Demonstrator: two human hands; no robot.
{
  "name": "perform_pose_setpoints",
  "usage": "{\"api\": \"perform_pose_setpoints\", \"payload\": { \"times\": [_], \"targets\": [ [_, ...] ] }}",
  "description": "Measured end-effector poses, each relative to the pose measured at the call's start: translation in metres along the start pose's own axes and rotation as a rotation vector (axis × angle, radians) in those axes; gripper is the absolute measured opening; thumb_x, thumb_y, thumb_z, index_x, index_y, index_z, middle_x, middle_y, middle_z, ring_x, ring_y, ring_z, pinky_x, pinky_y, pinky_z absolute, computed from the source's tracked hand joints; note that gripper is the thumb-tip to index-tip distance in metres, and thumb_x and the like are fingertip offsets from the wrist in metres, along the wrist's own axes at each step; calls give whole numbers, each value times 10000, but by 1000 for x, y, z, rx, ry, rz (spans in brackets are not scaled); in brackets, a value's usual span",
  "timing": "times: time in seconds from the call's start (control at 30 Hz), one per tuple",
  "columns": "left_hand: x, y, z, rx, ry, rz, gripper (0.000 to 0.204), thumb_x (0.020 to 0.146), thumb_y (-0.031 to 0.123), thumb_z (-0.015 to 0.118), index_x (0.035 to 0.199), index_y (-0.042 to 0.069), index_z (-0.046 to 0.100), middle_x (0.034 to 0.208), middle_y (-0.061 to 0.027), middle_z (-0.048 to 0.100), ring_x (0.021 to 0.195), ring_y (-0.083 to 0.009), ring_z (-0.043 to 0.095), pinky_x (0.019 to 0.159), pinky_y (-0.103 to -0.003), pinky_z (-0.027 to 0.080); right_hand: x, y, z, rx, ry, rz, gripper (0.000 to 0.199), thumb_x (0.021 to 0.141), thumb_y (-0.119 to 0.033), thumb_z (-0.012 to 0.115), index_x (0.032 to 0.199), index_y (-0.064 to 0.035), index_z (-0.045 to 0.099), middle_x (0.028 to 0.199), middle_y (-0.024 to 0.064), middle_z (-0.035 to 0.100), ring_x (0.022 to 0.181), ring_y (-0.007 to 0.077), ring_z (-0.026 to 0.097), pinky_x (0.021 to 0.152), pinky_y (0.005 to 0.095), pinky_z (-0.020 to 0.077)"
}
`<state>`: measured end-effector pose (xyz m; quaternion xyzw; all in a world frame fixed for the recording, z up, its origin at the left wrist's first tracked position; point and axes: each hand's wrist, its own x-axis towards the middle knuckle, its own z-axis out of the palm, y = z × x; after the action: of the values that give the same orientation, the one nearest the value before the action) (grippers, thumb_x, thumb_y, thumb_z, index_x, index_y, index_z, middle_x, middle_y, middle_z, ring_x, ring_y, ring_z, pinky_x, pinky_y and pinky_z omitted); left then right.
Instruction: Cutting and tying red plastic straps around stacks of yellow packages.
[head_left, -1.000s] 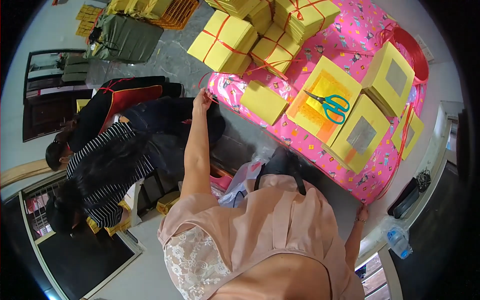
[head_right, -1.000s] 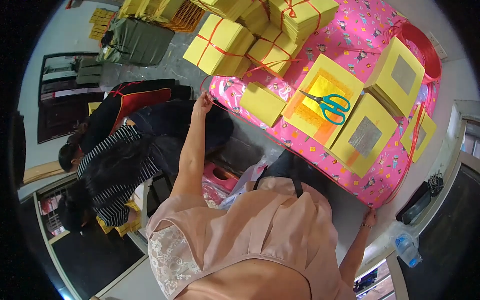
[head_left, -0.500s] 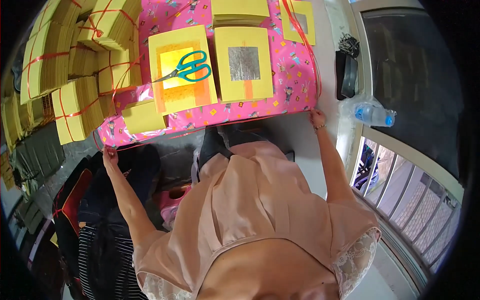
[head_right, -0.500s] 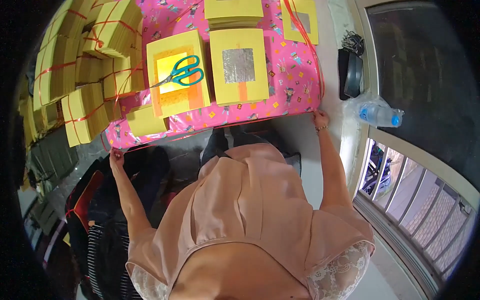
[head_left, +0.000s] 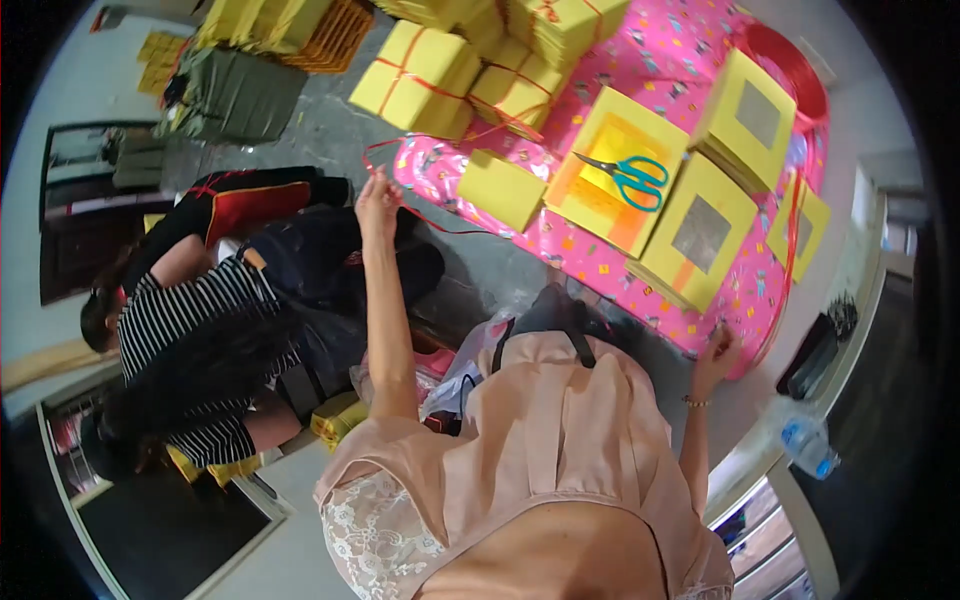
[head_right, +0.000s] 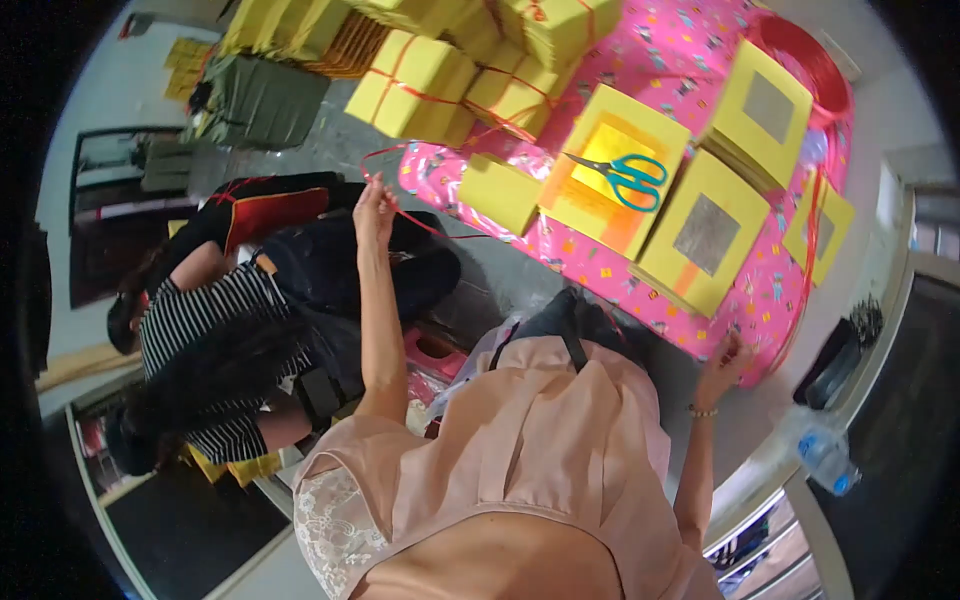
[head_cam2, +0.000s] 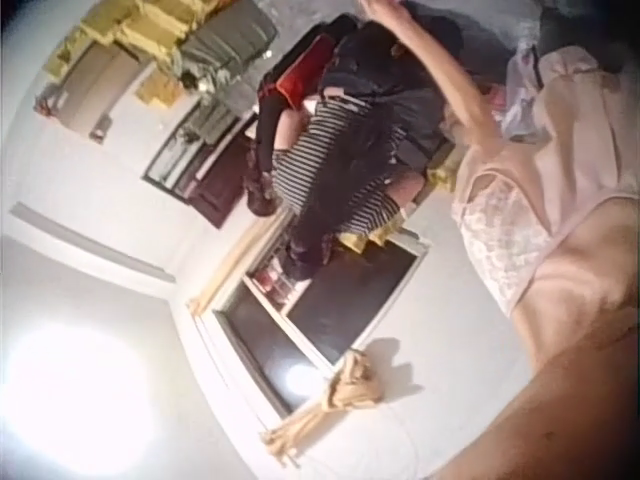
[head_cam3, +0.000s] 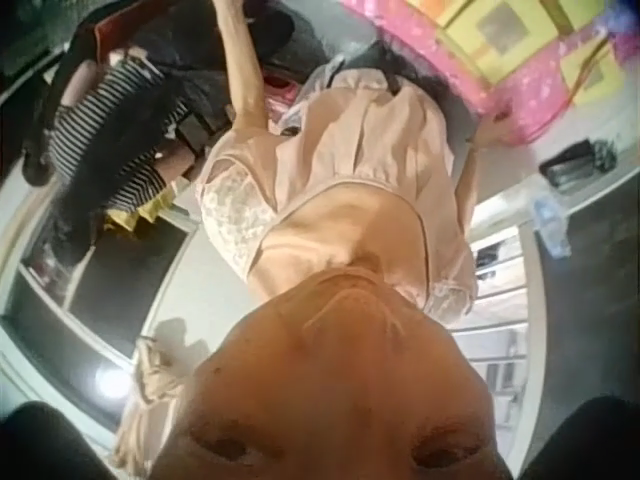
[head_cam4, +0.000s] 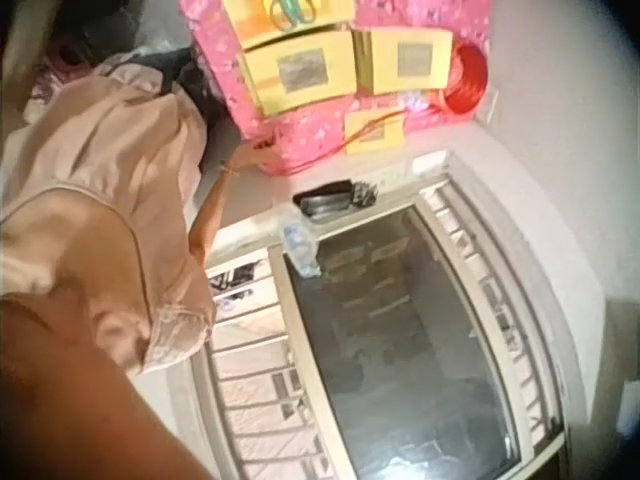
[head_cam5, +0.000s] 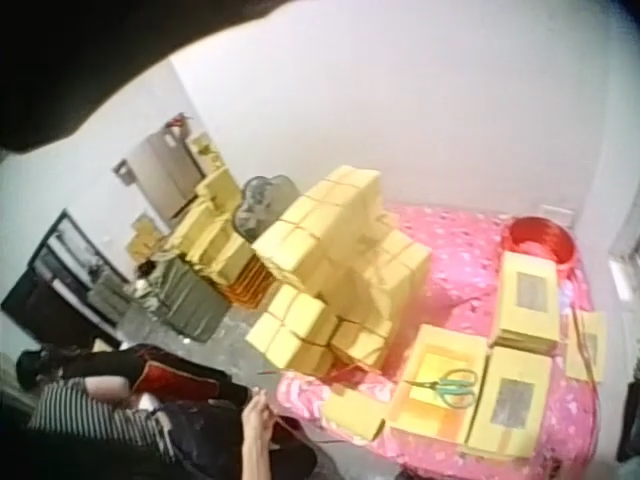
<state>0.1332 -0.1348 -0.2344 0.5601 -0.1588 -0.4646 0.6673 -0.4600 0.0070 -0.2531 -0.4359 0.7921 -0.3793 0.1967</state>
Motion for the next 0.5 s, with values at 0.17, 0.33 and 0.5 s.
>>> {"api": "perform_pose_setpoints", "payload": {
  "times": [0.17, 0.33, 0.5],
  "targets": [
    [-60, 38, 52, 65, -19, 26, 282, 899, 151, 533, 1108, -36, 554, 703, -18, 558, 578, -70, 526, 544, -218, 483, 17, -163, 77, 164, -455, -556, 132, 848, -84, 554, 949, 1, 549, 869, 98, 521, 759, 198, 541, 668, 283, 436],
    [-100, 64, 66, 0, -87, 88, 267, 901, 177, 515, 1045, -36, 586, 654, -8, 538, 523, -69, 485, 460, -194, 398, 19, -289, 158, 222, -617, -1038, 206, 808, -65, 566, 1005, -6, 547, 912, 123, 519, 894, 303, 507, 803, 363, 419],
    [-129, 92, 53, -163, -238, 48, 226, 870, 160, 507, 922, -33, 611, 582, 5, 472, 432, -41, 350, 396, -190, 266, 19, -347, 224, 129, -558, -1305, 423, 780, -143, 604, 1171, -46, 479, 1099, 115, 505, 1060, 293, 464, 901, 377, 372]
  ]
}}
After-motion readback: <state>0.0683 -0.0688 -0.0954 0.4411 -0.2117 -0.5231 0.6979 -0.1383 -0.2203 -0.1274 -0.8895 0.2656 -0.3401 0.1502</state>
